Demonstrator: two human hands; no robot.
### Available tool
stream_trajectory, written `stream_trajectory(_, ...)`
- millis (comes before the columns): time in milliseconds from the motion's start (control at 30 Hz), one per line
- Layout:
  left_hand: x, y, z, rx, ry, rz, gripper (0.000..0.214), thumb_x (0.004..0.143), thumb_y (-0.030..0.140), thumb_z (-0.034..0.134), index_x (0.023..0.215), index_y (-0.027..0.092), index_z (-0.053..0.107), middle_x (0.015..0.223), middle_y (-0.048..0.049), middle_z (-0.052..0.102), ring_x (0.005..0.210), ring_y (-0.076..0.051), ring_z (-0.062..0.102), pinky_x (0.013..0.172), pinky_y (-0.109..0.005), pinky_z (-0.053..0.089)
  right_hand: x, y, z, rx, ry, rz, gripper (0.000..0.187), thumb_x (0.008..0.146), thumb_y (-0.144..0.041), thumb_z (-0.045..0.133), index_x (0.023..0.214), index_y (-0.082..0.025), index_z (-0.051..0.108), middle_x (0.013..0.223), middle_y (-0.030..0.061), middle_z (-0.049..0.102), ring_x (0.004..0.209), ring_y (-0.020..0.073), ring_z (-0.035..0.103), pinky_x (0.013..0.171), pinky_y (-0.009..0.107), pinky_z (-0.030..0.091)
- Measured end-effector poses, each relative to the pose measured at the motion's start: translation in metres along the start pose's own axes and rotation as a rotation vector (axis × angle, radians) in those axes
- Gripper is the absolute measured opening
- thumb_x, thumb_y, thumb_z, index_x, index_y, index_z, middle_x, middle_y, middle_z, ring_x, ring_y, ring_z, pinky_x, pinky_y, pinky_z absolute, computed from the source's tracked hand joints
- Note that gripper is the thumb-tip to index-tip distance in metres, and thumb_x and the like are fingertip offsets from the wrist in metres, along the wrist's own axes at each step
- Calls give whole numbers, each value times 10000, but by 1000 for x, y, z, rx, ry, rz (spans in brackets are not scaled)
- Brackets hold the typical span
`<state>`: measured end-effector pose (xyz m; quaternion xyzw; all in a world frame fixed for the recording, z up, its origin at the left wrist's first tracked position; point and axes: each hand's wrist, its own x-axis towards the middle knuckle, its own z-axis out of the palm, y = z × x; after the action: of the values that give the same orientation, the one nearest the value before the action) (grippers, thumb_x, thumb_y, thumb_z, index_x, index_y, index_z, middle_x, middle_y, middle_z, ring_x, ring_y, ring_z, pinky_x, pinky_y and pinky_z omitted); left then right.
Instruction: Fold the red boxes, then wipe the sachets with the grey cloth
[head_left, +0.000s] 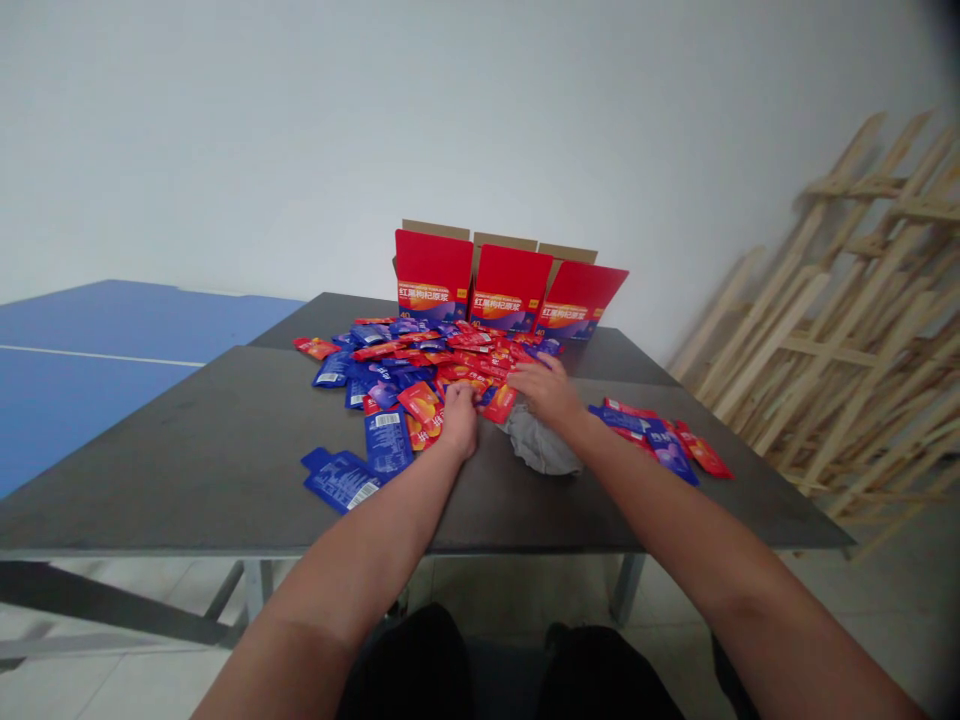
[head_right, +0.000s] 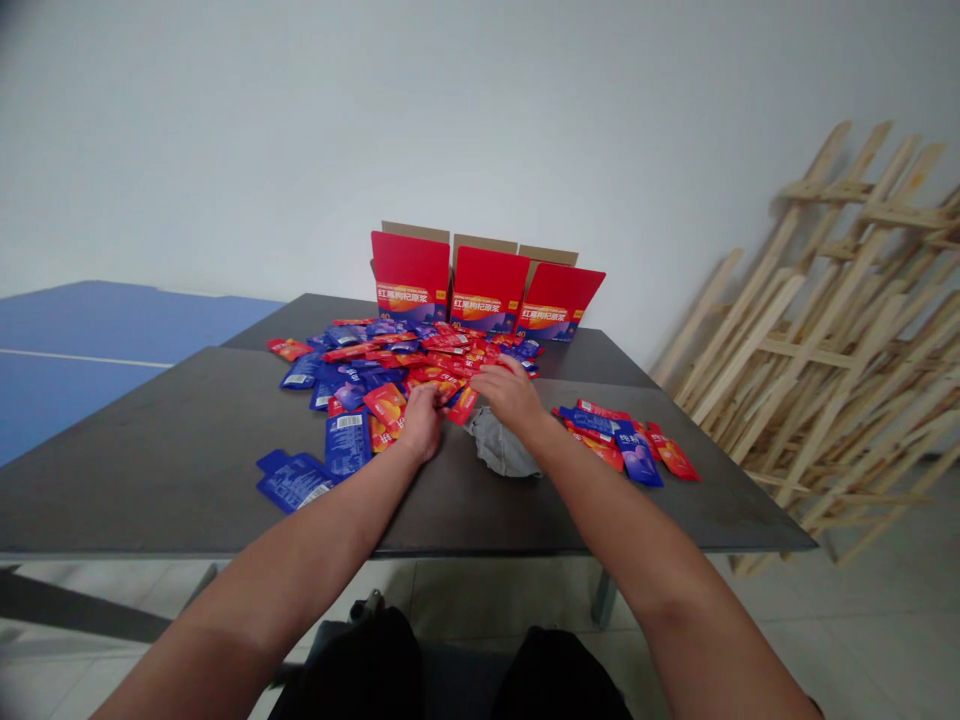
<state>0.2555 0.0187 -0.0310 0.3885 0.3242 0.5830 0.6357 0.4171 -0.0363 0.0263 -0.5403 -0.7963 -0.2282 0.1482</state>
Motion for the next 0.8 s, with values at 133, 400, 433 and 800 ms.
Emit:
stream_trajectory(133, -13, 6, 5, -159, -322, -238, 205, 805, 300, 646, 929, 138, 625, 828, -62, 664, 747, -164, 634, 759, -314, 512, -14, -8, 13, 107, 211, -8, 254, 951, -192, 485, 1024, -287, 710, 1123, -19, 724, 1227, 174, 554, 1160, 470, 164)
stream_trajectory(400, -13, 11, 0, -276, -379, -342, 232, 777, 179, 707, 989, 137, 623, 869, -69, 700, 710, -145, 670, 745, -297, 547, -28, -28, 25, 373, 211, 489, 387, 933, -369, 490, 1264, -190, 576, 1308, 115, 607, 1212, 219, 554, 1056, 422, 366)
stream_trajectory(433, -11, 11, 0, -296, -339, -315, 233, 786, 186, 700, 997, 145, 610, 875, -62, 696, 716, -142, 669, 745, -297, 547, -32, -30, 25, 433, 169, 520, 423, 919, -409, 507, 1268, -178, 570, 1282, 126, 615, 1174, 223, 574, 1011, 402, 410)
stream_trajectory(800, -12, 9, -1, -199, -309, -190, 269, 792, 273, 683, 1023, 179, 583, 815, -22, 670, 677, -131, 637, 710, -280, 527, -46, -43, 24, 494, -41, 303, 169, 925, -287, 471, 915, -185, 606, 939, 64, 620, 919, 187, 588, 867, 332, 459)
